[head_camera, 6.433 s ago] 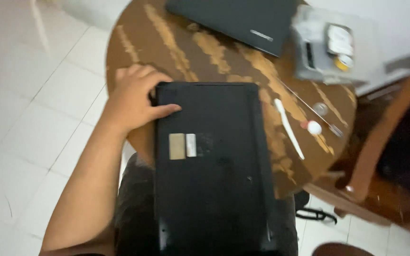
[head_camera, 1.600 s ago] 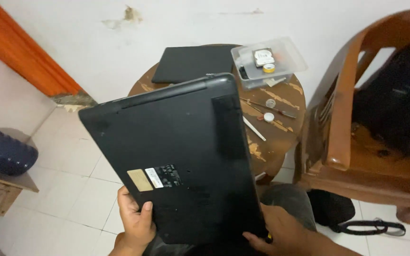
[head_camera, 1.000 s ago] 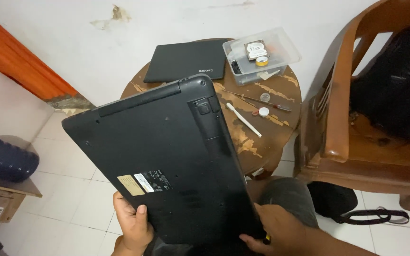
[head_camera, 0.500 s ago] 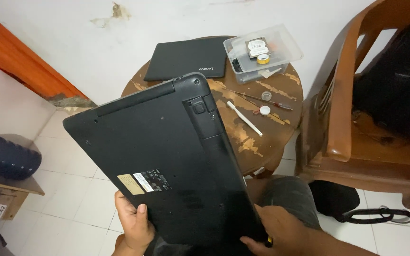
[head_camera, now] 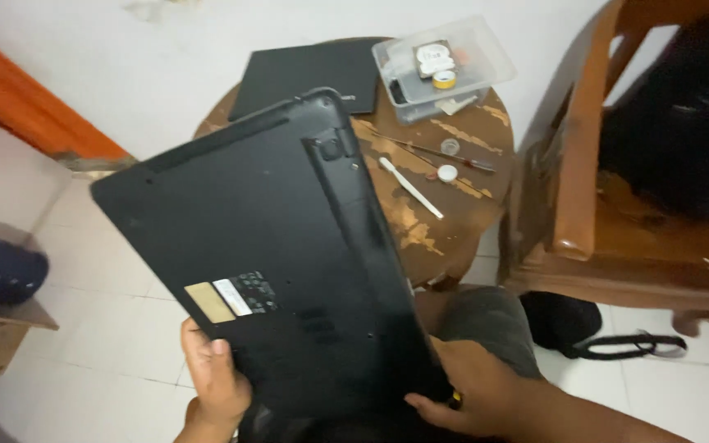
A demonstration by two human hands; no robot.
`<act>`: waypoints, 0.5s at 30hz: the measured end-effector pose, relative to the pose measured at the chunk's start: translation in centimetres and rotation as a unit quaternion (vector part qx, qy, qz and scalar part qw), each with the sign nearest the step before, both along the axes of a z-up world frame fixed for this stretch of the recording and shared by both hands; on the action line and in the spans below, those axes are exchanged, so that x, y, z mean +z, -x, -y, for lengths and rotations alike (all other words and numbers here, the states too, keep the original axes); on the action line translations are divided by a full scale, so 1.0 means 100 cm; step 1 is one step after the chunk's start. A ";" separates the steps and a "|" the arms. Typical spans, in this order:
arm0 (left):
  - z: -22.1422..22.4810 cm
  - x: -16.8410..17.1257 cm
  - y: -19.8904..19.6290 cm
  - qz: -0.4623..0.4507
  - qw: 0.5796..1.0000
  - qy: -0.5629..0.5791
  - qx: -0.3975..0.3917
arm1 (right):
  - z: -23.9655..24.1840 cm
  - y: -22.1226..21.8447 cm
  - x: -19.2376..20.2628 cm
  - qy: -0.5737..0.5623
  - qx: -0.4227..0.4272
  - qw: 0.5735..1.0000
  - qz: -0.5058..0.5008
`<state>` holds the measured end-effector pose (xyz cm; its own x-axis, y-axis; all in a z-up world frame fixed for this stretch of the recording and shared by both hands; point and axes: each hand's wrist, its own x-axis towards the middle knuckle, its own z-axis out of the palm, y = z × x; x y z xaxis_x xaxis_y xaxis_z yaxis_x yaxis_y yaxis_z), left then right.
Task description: Removing screws and prying off the back cover of a laptop using a screwdriver.
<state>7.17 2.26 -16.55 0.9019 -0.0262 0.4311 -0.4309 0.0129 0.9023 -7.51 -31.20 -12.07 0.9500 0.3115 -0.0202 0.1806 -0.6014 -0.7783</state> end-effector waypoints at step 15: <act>0.010 0.039 0.004 -0.221 0.971 0.075 -0.053 | 0.000 -0.001 -0.002 -0.286 -0.062 0.955 0.042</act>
